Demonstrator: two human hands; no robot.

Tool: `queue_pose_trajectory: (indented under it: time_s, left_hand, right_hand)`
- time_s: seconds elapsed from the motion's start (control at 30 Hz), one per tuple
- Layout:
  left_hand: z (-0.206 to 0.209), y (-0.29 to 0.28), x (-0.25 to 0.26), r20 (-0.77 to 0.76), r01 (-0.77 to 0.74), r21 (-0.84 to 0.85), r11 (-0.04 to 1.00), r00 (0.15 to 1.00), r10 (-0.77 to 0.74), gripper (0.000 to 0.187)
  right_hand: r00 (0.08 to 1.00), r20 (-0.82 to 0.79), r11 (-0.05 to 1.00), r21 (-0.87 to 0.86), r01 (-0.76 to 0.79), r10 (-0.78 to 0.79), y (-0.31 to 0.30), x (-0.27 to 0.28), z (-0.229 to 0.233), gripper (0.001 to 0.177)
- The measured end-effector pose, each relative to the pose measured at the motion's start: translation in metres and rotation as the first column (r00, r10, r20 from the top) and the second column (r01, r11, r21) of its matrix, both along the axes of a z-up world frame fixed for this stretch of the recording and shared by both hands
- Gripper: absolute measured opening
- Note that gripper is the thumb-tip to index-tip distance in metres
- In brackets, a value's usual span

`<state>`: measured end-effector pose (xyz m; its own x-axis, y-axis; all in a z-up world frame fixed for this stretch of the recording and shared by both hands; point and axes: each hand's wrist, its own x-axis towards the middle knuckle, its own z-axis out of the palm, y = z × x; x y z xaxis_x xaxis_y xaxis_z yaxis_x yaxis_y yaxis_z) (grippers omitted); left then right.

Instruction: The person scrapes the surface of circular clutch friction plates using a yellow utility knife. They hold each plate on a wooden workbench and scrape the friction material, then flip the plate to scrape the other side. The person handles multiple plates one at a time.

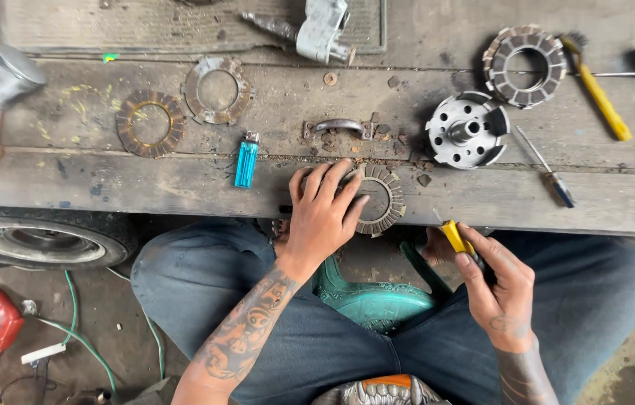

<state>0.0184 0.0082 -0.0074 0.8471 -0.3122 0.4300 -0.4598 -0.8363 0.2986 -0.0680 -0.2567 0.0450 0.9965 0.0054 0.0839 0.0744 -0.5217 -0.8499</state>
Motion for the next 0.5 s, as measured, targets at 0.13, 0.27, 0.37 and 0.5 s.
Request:
queue_pose_trajectory:
  time_s: [0.13, 0.27, 0.37, 0.5]
  left_hand:
    - [-0.002, 0.004, 0.001, 0.136, 0.04, -0.099, 0.994, 0.99, -0.026, 0.027]
    - [0.004, 0.009, -0.003, -0.036, 0.122, -0.061, 0.991, 0.992, -0.124, 0.059]
    - [0.0, 0.011, -0.01, -0.108, 0.196, -0.056, 0.979, 0.974, -0.201, 0.063]
    - [0.007, 0.018, -0.016, -0.238, 0.275, -0.076, 0.958, 0.928, -0.286, 0.078]
  right_hand:
    - [0.998, 0.056, 1.0, 0.006, 0.001, -0.001, 0.0, -0.012, 0.009, 0.037]
    - [0.998, 0.064, 1.0, 0.013, -0.001, 0.0, 0.004, -0.024, 0.02, 0.039]
    - [0.998, 0.059, 1.0, 0.004, 0.0, 0.0, 0.007, -0.034, 0.026, 0.04]
    - [1.0, 0.007, 1.0, 0.002, 0.018, -0.018, 0.015, -0.043, 0.03, 0.042]
